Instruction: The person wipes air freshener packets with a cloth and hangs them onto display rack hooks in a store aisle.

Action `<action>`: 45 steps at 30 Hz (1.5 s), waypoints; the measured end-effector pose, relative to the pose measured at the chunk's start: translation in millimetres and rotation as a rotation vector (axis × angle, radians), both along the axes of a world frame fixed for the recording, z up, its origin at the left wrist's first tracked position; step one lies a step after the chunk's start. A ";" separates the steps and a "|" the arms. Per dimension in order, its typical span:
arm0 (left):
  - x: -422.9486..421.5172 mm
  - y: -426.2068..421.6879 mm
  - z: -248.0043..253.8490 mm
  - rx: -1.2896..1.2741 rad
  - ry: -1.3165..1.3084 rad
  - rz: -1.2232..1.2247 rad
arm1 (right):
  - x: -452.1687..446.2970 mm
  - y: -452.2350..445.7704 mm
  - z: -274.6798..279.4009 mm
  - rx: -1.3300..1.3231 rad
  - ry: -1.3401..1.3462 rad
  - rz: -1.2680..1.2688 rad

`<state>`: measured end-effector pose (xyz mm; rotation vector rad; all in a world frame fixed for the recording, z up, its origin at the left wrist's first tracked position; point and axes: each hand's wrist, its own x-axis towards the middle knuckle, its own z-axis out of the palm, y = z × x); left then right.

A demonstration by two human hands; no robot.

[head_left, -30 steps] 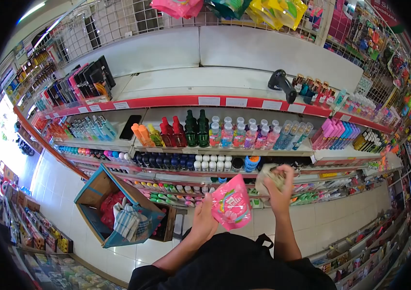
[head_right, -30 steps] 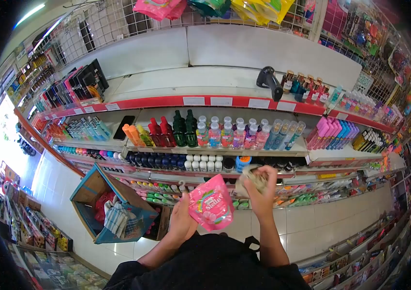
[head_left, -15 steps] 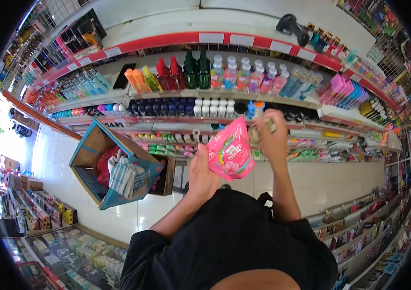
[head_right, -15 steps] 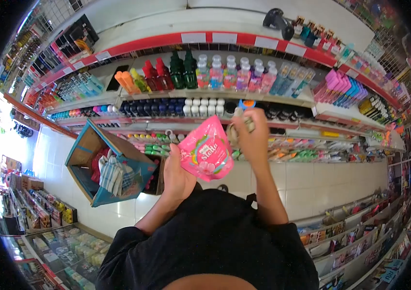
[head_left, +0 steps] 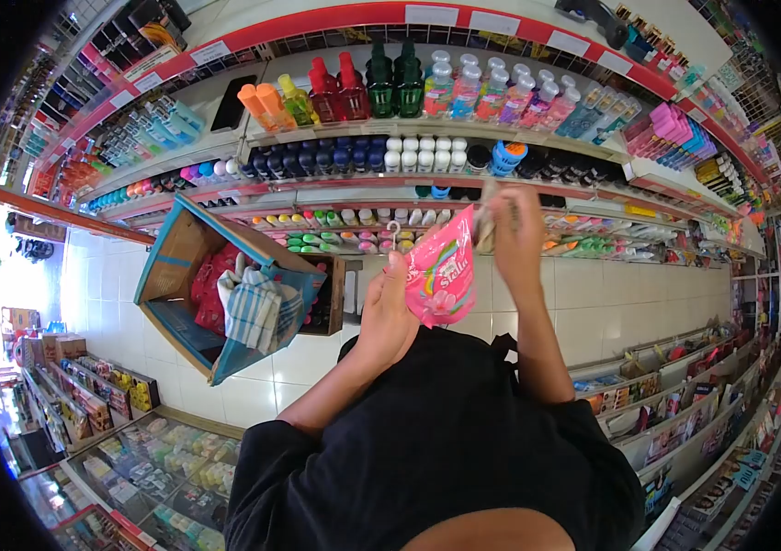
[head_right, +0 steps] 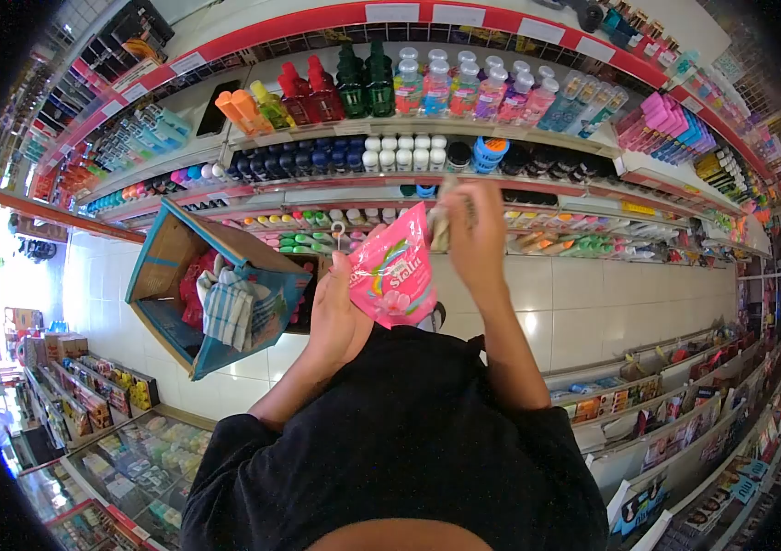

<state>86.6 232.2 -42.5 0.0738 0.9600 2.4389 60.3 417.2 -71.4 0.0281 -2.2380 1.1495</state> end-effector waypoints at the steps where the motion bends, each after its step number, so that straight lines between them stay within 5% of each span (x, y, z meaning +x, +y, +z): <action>1: -2.0 -3.9 -0.2 -0.004 -0.006 -0.001 | 1.6 -0.9 2.7 -0.161 0.029 -0.011; 3: -5.9 -13.3 -1.9 0.002 -0.088 0.040 | 6.1 -19.4 17.6 -0.328 0.050 -0.018; 8: -10.7 -52.0 -21.6 -0.172 -0.084 -0.113 | 28.5 -99.2 35.1 0.235 0.167 0.352; 12: -15.3 -71.9 -2.3 -0.043 -0.102 -0.048 | 10.0 -90.1 2.3 0.140 0.031 0.026; 13: -18.1 -78.8 4.7 -0.005 -0.113 -0.026 | 5.8 -80.3 -5.1 0.138 0.030 0.015; 15: -23.2 -91.1 0.1 -0.008 -0.101 -0.039 | 2.8 -71.0 -10.1 -0.281 -0.073 -0.062; 18: -26.6 -98.6 -0.8 -0.099 -0.126 -0.031 | 23.5 -95.6 13.1 -0.341 0.025 0.007; 21: -26.6 -109.8 -20.1 -0.140 -0.077 -0.117 | 32.9 -153.8 50.7 0.009 -0.079 0.202; 23: -29.4 -129.9 -24.7 -1.099 0.563 -0.204 | 36.1 -175.1 38.1 0.155 -0.144 0.274; 24: -38.1 -124.7 -27.8 -0.525 0.102 -0.148 | 37.2 -178.3 33.1 0.188 -0.153 0.319; 25: -45.6 -125.9 -25.4 -0.526 0.106 -0.145 | 37.2 -180.2 30.9 0.221 -0.159 0.362; 27: -56.2 -129.9 -13.2 0.101 -0.329 -0.043 | 46.3 -174.1 32.8 0.265 -0.133 0.411; 29: -67.8 -136.2 -15.6 0.118 -0.251 -0.019 | 56.0 -162.2 32.5 0.317 -0.277 0.592; 31: -74.0 -141.8 -8.4 0.200 -0.216 0.049 | 57.0 -157.0 41.8 0.212 -0.349 0.563; 33: -74.3 -143.4 -7.6 0.193 -0.197 0.041 | 52.6 -158.5 49.9 -0.163 -0.318 0.355; 35: -69.2 -140.3 -6.7 0.121 -0.188 -0.093 | 38.1 -178.1 56.2 -0.152 -0.186 0.318; 37: -60.9 -135.7 -2.7 0.008 -0.177 -0.082 | 23.1 -200.7 56.8 0.321 -0.077 0.190; 39: -57.1 -143.4 -3.9 -0.254 0.197 -0.112 | 30.1 -204.0 48.2 0.341 -0.109 0.259; 40: -64.3 -145.3 -4.8 0.134 -0.222 -0.075 | 30.5 -204.0 42.6 0.363 -0.126 0.332; 45: -78.0 -160.6 -3.3 0.233 -0.187 0.126 | 49.8 -159.9 16.3 0.307 -0.193 0.523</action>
